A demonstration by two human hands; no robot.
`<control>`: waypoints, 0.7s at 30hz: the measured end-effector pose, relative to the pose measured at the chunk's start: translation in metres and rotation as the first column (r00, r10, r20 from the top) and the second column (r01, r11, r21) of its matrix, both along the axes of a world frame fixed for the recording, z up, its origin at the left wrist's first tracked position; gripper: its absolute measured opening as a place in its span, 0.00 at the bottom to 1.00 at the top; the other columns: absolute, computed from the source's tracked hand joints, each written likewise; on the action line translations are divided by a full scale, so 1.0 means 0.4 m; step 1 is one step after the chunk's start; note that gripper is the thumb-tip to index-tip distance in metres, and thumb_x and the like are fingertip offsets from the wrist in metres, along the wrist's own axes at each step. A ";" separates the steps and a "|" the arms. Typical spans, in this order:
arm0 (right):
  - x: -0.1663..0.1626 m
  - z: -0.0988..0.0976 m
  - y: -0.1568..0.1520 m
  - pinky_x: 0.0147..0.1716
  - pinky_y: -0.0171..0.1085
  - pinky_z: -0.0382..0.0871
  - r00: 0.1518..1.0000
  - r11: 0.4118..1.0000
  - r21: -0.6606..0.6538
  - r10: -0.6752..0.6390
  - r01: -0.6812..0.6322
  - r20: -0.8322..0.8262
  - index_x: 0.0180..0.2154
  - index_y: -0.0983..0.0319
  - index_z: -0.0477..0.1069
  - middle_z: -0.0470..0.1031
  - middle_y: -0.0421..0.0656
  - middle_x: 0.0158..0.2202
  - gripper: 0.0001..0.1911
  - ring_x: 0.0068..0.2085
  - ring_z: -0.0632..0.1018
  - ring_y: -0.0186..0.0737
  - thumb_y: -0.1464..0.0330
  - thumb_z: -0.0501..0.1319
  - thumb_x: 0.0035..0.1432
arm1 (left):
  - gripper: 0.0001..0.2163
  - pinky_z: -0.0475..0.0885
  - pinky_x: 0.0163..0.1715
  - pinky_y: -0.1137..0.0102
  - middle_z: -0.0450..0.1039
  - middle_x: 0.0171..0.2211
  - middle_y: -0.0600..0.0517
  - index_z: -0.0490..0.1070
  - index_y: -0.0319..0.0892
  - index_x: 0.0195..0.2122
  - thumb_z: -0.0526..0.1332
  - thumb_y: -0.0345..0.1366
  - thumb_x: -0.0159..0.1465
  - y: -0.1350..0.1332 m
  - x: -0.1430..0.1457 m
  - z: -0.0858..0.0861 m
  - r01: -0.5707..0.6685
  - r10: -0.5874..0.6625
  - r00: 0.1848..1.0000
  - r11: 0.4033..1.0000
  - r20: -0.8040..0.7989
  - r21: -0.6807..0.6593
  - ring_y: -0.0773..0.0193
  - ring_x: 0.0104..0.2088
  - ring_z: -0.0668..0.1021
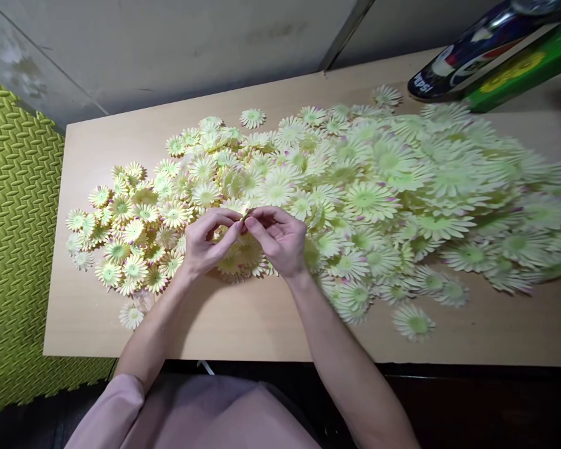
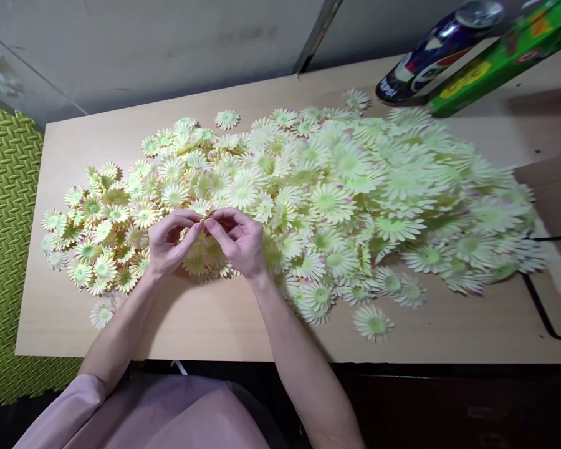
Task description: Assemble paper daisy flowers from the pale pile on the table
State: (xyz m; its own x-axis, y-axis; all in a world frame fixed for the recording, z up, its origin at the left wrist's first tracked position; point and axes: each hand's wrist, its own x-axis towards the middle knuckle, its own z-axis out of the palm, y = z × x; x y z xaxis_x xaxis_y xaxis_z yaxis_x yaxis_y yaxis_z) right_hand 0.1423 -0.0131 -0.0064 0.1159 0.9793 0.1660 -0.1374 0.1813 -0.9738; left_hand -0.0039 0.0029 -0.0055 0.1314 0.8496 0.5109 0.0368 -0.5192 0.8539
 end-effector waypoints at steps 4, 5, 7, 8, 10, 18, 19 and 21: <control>0.002 -0.002 0.003 0.32 0.36 0.79 1.000 1.000 0.002 0.002 -0.002 -0.011 0.35 0.58 0.75 0.78 0.40 0.32 0.08 0.31 0.79 0.35 0.63 0.70 0.54 | 0.08 0.75 0.35 0.70 0.78 0.35 0.47 0.72 0.40 0.30 0.66 0.38 0.62 -0.004 0.000 0.009 -0.014 0.023 0.997 0.994 0.075 -0.108 0.67 0.35 0.79; 0.004 -0.002 0.005 0.31 0.35 0.79 1.000 1.000 0.001 -0.014 0.014 -0.017 0.36 0.57 0.75 0.77 0.40 0.34 0.09 0.32 0.79 0.35 0.62 0.70 0.54 | 0.09 0.75 0.33 0.71 0.78 0.36 0.48 0.71 0.40 0.30 0.66 0.39 0.62 -0.003 -0.002 0.009 -0.026 0.045 0.994 0.984 0.104 -0.174 0.68 0.35 0.79; 0.009 -0.003 0.009 0.30 0.34 0.78 0.999 0.999 -0.006 -0.043 0.043 -0.032 0.42 0.56 0.74 0.77 0.41 0.39 0.15 0.34 0.79 0.35 0.62 0.71 0.53 | 0.11 0.74 0.30 0.73 0.78 0.36 0.49 0.69 0.40 0.29 0.67 0.42 0.61 0.002 -0.008 0.007 -0.050 0.105 0.980 0.951 0.166 -0.305 0.70 0.32 0.79; 0.012 -0.004 0.011 0.29 0.33 0.77 0.998 0.999 -0.013 -0.042 0.042 -0.040 0.44 0.55 0.73 0.76 0.42 0.42 0.18 0.34 0.79 0.34 0.61 0.71 0.52 | 0.13 0.74 0.30 0.73 0.78 0.35 0.50 0.68 0.41 0.29 0.67 0.43 0.61 0.006 -0.012 0.004 -0.041 0.118 0.972 0.937 0.202 -0.348 0.72 0.30 0.78; 0.016 -0.008 0.012 0.28 0.34 0.77 0.998 0.999 -0.037 0.009 -0.011 -0.062 0.47 0.55 0.74 0.77 0.42 0.44 0.20 0.33 0.79 0.34 0.60 0.71 0.52 | 0.15 0.74 0.28 0.74 0.76 0.34 0.53 0.66 0.41 0.29 0.67 0.45 0.60 0.013 -0.018 -0.003 -0.042 0.159 0.953 0.913 0.258 -0.407 0.74 0.28 0.76; 0.013 -0.015 0.006 0.26 0.36 0.76 0.991 0.992 -0.080 0.087 -0.096 -0.101 0.35 0.58 0.77 0.78 0.38 0.27 0.08 0.25 0.78 0.35 0.61 0.70 0.54 | 0.10 0.78 0.43 0.67 0.75 0.43 0.50 0.69 0.43 0.38 0.67 0.41 0.61 0.006 -0.008 0.002 -0.154 0.197 0.968 0.956 0.156 -0.250 0.65 0.46 0.79; 0.013 -0.013 0.006 0.25 0.36 0.76 0.992 0.994 -0.075 0.076 -0.084 -0.100 0.34 0.58 0.77 0.78 0.38 0.27 0.08 0.25 0.78 0.34 0.62 0.70 0.54 | 0.10 0.78 0.45 0.66 0.74 0.45 0.49 0.71 0.43 0.40 0.67 0.40 0.61 0.005 -0.007 0.004 -0.165 0.193 0.972 0.967 0.133 -0.194 0.64 0.49 0.78; 0.014 -0.009 0.006 0.25 0.35 0.75 0.993 0.995 -0.061 0.068 -0.074 -0.096 0.33 0.58 0.78 0.77 0.37 0.26 0.07 0.24 0.77 0.33 0.62 0.70 0.55 | 0.09 0.78 0.48 0.62 0.74 0.47 0.47 0.74 0.43 0.42 0.66 0.39 0.62 0.006 -0.006 0.005 -0.173 0.179 0.982 0.981 0.062 -0.088 0.62 0.50 0.78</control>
